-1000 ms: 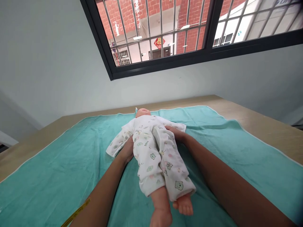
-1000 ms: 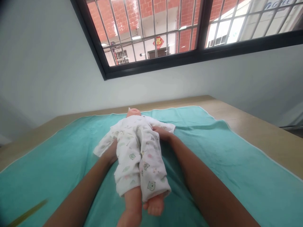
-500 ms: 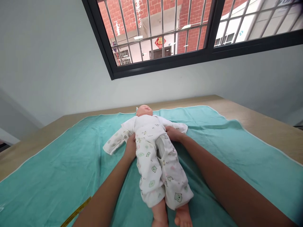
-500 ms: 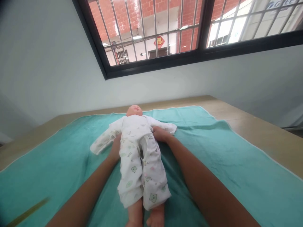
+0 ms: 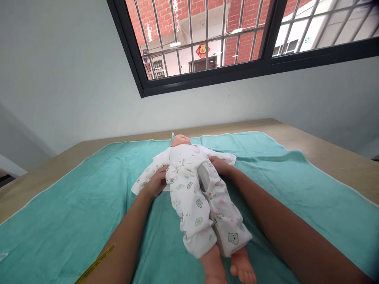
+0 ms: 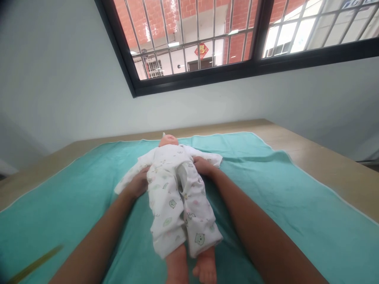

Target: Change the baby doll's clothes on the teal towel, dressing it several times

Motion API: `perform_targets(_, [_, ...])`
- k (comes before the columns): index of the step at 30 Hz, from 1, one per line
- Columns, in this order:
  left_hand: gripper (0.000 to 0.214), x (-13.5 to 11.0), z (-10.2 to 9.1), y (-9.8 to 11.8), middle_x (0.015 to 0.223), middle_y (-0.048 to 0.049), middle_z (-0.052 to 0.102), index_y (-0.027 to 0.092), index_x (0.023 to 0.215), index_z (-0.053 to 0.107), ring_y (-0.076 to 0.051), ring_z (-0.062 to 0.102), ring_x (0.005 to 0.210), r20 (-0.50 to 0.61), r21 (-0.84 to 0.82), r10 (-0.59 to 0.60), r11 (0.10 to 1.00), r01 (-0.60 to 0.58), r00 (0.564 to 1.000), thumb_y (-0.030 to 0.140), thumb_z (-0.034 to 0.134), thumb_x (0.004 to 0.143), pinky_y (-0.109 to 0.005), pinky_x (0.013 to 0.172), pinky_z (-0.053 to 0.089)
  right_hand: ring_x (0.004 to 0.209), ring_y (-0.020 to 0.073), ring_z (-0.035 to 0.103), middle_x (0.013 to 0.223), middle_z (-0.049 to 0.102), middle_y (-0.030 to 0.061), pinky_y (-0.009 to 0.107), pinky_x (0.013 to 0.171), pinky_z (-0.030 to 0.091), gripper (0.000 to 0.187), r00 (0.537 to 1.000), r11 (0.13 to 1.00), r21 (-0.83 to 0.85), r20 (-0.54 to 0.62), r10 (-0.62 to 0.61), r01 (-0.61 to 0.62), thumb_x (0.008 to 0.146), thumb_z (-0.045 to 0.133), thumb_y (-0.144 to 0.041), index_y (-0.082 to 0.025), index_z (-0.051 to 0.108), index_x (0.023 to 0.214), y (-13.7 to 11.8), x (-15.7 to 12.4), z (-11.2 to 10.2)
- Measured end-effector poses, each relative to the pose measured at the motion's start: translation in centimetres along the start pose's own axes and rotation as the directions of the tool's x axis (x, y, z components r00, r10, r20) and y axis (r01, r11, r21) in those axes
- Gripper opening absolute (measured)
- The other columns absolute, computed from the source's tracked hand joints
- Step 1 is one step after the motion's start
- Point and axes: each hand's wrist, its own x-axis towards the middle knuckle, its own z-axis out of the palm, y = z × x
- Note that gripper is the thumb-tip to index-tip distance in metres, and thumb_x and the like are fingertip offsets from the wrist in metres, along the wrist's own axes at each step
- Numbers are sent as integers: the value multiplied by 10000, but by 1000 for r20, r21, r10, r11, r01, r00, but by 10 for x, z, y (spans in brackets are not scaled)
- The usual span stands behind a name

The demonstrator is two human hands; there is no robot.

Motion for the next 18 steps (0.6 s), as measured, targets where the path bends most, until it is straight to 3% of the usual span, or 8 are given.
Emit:
perform_targets(6, [353, -5, -6, -1, 1072, -91, 717, 144, 1077, 683, -304, 608, 1109, 30, -224, -10, 975, 17, 999, 213, 638, 734, -426, 978, 454, 747, 239, 649, 792, 735, 47, 355, 715, 521, 290, 997, 974, 213, -5, 74, -72, 619, 731, -282, -180, 757, 890, -1, -1, 0])
perform_targets(11, [301, -4, -7, -1, 1077, -90, 717, 135, 1096, 670, -282, 600, 1137, -33, -278, -11, 961, 2, 999, 240, 550, 840, -421, 1014, 430, 820, 249, 665, 855, 743, 55, 368, 798, 511, 328, 998, 937, 347, 66, 19, -41, 601, 708, -195, -170, 751, 925, 2, 0, -2])
perform_targets(15, [300, -5, -8, 5, 1036, -104, 728, 100, 1043, 687, -287, 604, 1128, -33, -273, -47, 961, 36, 998, 179, 535, 796, -420, 1016, 427, 899, 258, 661, 910, 742, 62, 372, 866, 492, 343, 994, 933, 361, 107, -30, -10, 605, 682, -165, -159, 748, 942, 2, 1, -2])
perform_targets(18, [314, -3, -9, 6, 1005, -99, 733, 102, 996, 696, -291, 617, 1100, -41, -281, -17, 960, 4, 999, 165, 535, 734, -424, 995, 442, 951, 259, 647, 984, 734, 63, 378, 889, 487, 371, 997, 941, 337, 62, -54, 30, 640, 683, -199, -174, 734, 1006, -2, 0, 0])
